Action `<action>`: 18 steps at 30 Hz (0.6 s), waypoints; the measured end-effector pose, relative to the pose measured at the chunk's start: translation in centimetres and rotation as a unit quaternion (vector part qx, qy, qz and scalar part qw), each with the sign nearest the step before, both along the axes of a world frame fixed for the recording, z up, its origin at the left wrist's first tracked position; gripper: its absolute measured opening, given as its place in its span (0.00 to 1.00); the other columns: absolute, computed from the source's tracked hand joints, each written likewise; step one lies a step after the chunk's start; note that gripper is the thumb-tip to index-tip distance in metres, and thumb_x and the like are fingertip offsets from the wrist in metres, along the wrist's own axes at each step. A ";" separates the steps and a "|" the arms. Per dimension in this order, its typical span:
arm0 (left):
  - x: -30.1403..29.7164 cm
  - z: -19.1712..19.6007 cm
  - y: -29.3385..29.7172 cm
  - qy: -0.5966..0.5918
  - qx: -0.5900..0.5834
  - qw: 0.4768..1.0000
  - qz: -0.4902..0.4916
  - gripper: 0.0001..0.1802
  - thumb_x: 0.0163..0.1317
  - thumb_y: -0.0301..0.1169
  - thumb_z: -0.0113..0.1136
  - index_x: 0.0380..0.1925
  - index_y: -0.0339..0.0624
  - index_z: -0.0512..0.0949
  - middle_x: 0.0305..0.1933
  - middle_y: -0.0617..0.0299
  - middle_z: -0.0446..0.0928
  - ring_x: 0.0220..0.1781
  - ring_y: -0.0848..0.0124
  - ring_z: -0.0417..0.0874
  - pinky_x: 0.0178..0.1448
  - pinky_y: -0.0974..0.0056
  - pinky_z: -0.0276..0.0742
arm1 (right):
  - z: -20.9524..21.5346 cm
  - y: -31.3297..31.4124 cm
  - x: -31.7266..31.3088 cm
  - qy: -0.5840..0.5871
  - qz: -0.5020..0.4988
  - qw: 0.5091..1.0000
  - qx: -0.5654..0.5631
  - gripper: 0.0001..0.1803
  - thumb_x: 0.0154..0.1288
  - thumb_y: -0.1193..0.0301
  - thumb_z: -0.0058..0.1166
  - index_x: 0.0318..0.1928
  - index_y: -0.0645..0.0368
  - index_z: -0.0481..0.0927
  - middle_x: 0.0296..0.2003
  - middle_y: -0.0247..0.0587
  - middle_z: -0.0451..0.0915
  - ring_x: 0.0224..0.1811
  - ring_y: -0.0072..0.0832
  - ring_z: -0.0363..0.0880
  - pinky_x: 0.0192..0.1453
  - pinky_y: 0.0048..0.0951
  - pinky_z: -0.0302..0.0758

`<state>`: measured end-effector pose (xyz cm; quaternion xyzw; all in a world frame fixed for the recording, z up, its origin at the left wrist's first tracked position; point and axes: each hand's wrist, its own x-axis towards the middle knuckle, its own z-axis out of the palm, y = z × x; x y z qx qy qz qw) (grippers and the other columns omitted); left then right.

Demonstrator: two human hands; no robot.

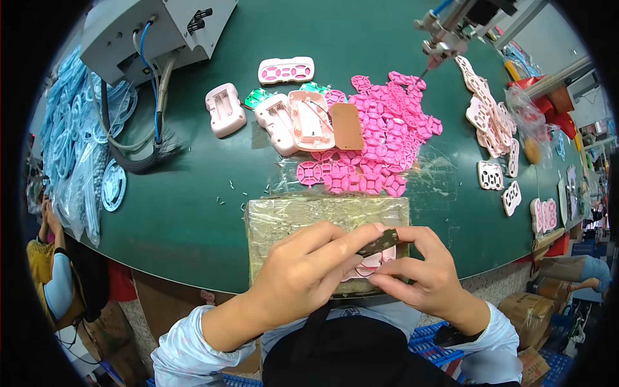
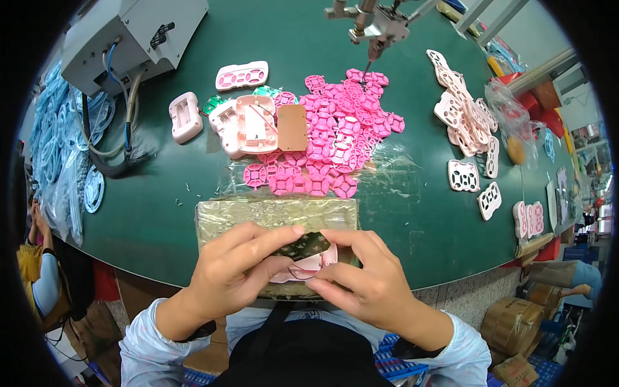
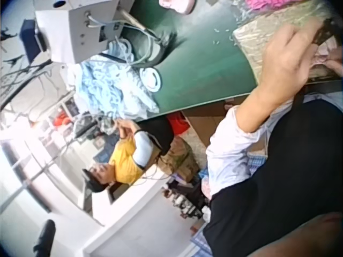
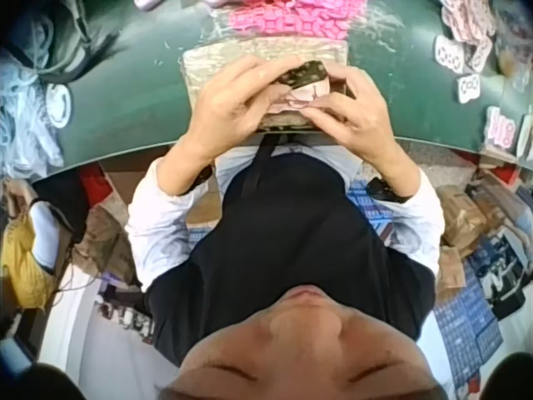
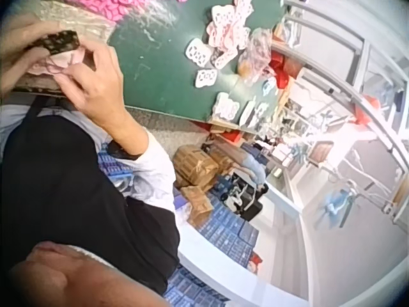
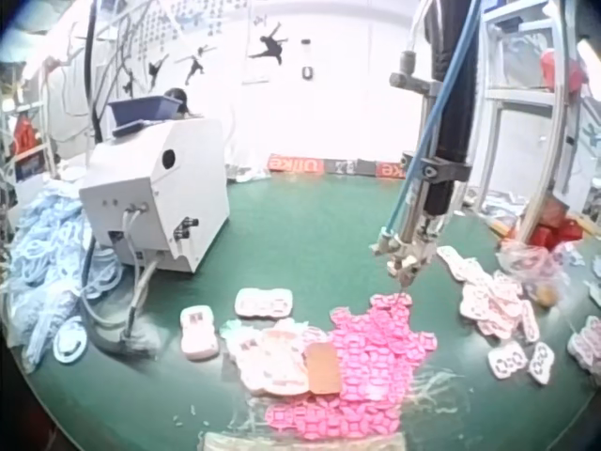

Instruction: The person assembles small pink electronic devices by inserting green circuit boards into pink plastic housings. They place the assembled units into a pneumatic press to secure the components, then add pink internal parts and close the casing. The process is repeated for multiple units on a green workbench.

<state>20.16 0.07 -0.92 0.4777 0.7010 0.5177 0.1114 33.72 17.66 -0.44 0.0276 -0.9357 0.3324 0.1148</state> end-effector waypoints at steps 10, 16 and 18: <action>-0.9 0.2 -0.7 -0.011 -0.005 0.997 -0.075 0.25 0.46 0.20 0.70 0.48 0.43 0.82 0.33 0.55 0.80 0.30 0.63 0.81 0.31 0.64 0.75 | 0.2 -1.3 -1.1 -0.016 -0.069 0.997 -0.039 0.13 0.45 0.76 0.69 0.26 0.59 0.74 0.44 0.44 0.78 0.37 0.37 0.76 0.39 0.34 0.75; -0.3 -0.7 -1.4 0.051 -0.027 0.994 -0.089 0.23 0.47 0.23 0.71 0.47 0.45 0.82 0.32 0.57 0.79 0.31 0.64 0.81 0.32 0.63 0.75 | -0.4 1.4 0.4 -0.020 0.041 0.995 -0.084 0.10 0.47 0.74 0.70 0.31 0.58 0.81 0.53 0.49 0.76 0.48 0.41 0.78 0.49 0.36 0.76; -0.2 -1.0 -1.3 0.058 -0.018 0.994 -0.090 0.24 0.47 0.24 0.71 0.48 0.44 0.82 0.31 0.57 0.79 0.30 0.64 0.81 0.33 0.62 0.75 | -0.6 1.6 0.5 -0.011 0.065 0.996 -0.065 0.10 0.47 0.73 0.70 0.32 0.57 0.83 0.54 0.51 0.76 0.49 0.43 0.77 0.51 0.37 0.76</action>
